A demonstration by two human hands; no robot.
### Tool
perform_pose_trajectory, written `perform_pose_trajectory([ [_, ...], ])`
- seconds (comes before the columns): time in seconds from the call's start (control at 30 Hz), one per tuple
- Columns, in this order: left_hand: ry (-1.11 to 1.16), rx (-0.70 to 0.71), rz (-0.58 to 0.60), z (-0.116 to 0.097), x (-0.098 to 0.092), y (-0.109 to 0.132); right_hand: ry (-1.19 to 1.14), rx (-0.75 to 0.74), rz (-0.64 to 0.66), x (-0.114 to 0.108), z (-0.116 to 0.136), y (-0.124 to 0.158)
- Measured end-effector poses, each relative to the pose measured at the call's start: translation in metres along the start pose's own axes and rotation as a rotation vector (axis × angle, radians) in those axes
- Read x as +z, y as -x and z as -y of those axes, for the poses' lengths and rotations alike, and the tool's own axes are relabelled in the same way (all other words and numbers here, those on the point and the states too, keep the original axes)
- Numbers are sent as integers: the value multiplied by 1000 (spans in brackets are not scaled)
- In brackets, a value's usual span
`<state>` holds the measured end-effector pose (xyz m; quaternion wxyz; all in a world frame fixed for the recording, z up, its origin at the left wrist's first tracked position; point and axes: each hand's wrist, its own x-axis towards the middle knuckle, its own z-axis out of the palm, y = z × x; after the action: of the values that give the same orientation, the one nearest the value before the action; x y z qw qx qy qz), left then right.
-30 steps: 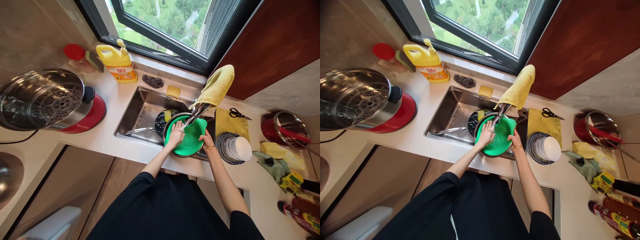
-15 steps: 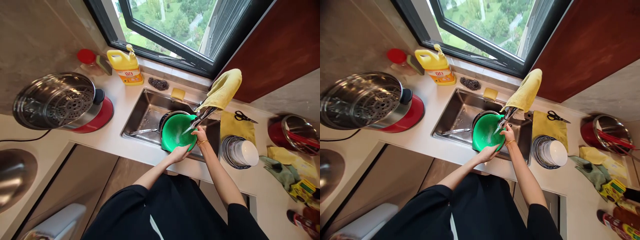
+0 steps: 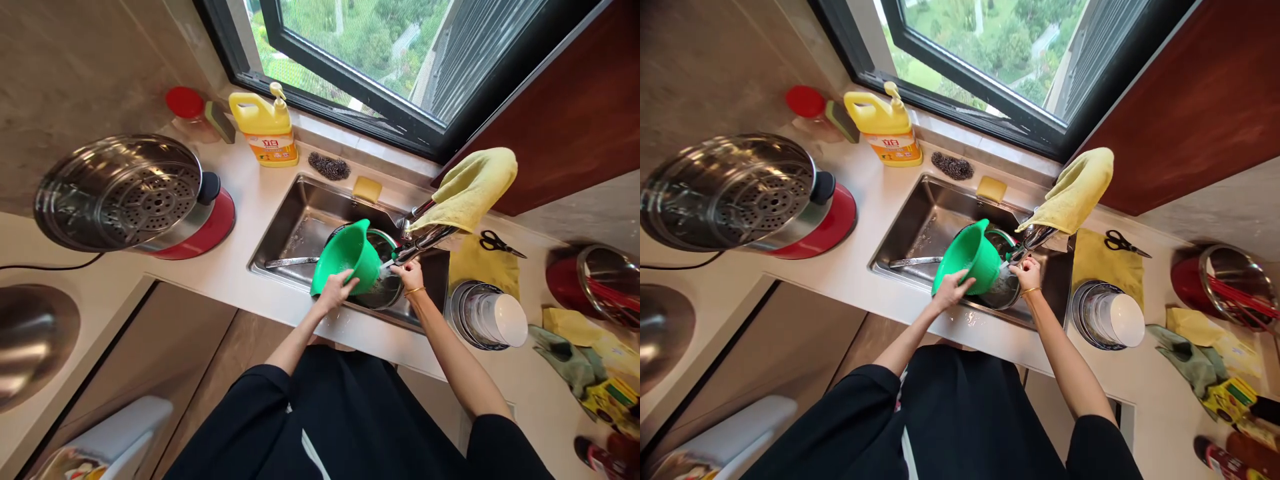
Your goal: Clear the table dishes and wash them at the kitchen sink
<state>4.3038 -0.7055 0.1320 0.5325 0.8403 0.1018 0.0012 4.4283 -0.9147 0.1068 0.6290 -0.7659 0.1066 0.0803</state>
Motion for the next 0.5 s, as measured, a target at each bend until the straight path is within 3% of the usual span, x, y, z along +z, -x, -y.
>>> perform_pose_trajectory([
  [0.17,533,-146,-415,12,-66,-22,-216,188,-44,-7,-5,-1],
  [0.33,683,-162,-786,22,-119,-30,-389,411,-17,17,-12,5],
  [0.5,723,-122,-930,24,-151,-21,-375,328,59,61,-11,8],
])
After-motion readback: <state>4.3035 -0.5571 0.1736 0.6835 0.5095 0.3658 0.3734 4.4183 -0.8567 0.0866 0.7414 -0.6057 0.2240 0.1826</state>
